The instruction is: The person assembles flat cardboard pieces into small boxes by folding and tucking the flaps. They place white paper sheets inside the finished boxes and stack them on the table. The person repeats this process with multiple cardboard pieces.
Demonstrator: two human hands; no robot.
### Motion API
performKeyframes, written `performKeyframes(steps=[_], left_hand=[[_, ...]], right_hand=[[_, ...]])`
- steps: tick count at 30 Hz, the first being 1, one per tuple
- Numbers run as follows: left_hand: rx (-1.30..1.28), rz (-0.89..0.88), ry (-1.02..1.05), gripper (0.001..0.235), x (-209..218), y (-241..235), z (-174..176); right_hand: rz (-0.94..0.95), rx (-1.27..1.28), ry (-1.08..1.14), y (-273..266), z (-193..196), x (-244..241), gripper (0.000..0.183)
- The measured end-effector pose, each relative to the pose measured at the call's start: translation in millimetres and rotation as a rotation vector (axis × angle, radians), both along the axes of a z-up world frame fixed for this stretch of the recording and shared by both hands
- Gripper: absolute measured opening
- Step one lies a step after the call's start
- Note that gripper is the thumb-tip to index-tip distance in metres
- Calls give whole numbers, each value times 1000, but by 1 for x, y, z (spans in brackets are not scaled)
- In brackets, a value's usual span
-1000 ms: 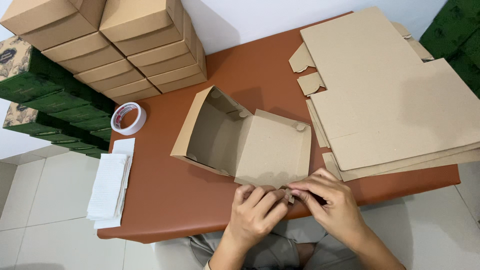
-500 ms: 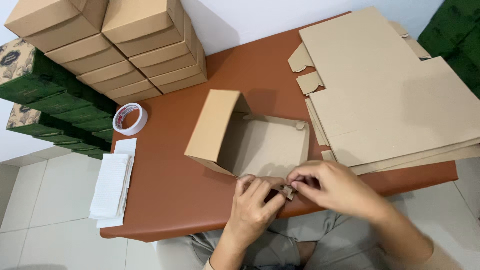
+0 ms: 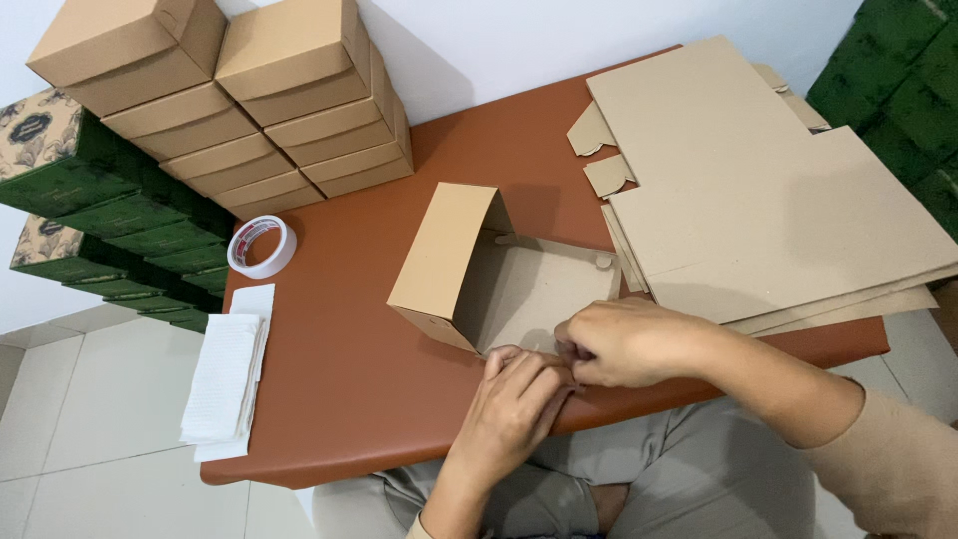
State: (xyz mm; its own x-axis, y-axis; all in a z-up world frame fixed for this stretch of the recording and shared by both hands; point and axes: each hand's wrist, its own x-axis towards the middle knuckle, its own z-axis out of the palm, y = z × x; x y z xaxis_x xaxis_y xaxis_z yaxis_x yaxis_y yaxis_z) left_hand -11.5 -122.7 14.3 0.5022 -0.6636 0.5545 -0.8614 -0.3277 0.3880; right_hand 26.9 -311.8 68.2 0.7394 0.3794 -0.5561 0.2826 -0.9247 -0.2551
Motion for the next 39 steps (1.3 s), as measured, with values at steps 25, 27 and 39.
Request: performKeyframes(steps=[25,27,39], left_hand=[[213,436,-387,32,5,44,62],[394,549,-476,33,13,64,78],[116,253,-82,17,-8,83,58]], right_hand=[[-97,308,-1165,-13,-59,-74,26],[-20,232,-1252,-20,-49,-75,45],[-284,752,-1023,-44,-27,12,21]])
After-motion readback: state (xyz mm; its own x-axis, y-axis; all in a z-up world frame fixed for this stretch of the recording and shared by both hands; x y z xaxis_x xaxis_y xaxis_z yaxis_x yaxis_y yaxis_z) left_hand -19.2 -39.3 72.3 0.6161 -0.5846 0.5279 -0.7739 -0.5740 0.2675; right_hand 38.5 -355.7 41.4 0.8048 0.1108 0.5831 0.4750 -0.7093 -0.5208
